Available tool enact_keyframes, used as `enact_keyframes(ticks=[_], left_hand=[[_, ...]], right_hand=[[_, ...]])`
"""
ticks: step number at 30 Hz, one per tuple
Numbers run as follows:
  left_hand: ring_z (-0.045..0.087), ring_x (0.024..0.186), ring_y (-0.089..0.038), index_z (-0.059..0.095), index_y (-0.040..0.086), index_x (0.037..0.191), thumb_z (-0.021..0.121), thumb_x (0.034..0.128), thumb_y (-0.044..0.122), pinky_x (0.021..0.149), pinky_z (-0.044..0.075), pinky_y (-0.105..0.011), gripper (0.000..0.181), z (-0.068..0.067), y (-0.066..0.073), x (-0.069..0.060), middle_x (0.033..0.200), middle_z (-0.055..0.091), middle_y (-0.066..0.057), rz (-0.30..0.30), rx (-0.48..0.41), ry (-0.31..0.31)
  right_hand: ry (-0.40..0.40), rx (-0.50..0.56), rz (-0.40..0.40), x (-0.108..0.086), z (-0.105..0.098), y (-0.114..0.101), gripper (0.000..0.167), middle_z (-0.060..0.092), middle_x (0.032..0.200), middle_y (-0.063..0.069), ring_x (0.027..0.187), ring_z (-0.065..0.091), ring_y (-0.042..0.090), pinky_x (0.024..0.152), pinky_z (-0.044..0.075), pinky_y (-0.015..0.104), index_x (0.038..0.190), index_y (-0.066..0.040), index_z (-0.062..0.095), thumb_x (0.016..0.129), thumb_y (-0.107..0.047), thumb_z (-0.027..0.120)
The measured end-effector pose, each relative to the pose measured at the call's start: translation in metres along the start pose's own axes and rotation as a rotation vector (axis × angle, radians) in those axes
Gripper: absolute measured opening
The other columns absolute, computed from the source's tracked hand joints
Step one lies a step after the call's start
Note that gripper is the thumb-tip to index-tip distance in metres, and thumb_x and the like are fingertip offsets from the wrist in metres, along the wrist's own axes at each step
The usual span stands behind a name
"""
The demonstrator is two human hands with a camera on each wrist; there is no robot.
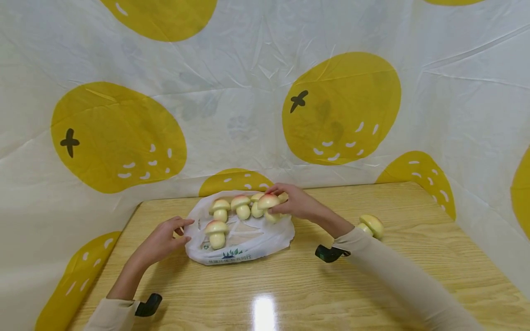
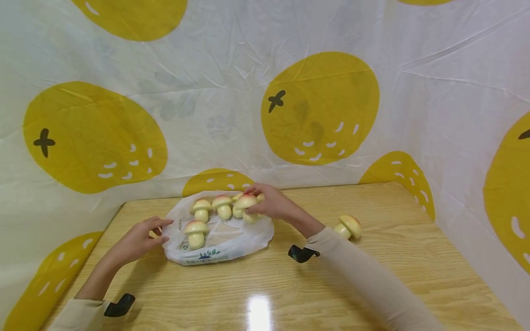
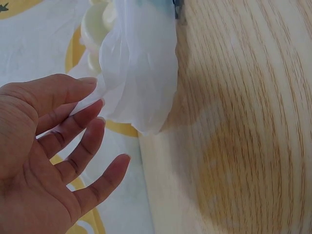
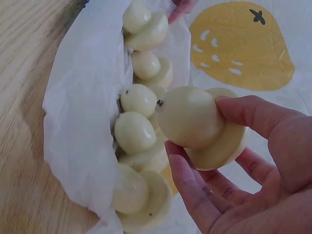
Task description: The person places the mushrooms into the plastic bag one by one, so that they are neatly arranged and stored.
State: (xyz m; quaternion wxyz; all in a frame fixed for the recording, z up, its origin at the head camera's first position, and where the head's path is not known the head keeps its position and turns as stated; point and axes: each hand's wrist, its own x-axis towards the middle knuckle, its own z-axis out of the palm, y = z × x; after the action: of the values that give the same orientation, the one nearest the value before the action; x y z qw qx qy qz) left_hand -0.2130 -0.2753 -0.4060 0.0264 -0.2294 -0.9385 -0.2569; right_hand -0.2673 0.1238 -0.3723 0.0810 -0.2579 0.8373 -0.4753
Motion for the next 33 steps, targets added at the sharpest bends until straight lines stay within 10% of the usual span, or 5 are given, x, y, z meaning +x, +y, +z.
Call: enact_keyframes(ticks=[16, 33], left_hand=[[0.061, 0.09, -0.02, 0.065, -0.007, 0.129, 0.072, 0.0896, 0.003, 0.07, 0.052, -0.027, 0.042, 0.0, -0.003, 0.001, 0.11, 0.067, -0.01, -0.006, -0.013, -0.011], [0.061, 0.089, -0.02, 0.065, -0.008, 0.128, 0.073, 0.0888, 0.002, 0.07, 0.052, -0.027, 0.041, -0.001, -0.001, 0.0, 0.107, 0.067, -0.01, -0.013, -0.017, -0.014]], right_hand=[[-0.034, 0.022, -0.022, 0.012, 0.046, -0.005, 0.045, 0.061, 0.13, 0.011, 0.113, 0.059, 0.028, 0.077, 0.051, 0.03, 0.129, -0.01, 0.066, 0.087, -0.015, 0.081], [0.058, -0.331, -0.033, 0.019, 0.094, -0.001, 0.048, 0.071, 0.113, 0.004, 0.106, 0.063, 0.02, 0.091, 0.049, 0.042, 0.126, -0.013, 0.069, 0.084, -0.029, 0.084]])
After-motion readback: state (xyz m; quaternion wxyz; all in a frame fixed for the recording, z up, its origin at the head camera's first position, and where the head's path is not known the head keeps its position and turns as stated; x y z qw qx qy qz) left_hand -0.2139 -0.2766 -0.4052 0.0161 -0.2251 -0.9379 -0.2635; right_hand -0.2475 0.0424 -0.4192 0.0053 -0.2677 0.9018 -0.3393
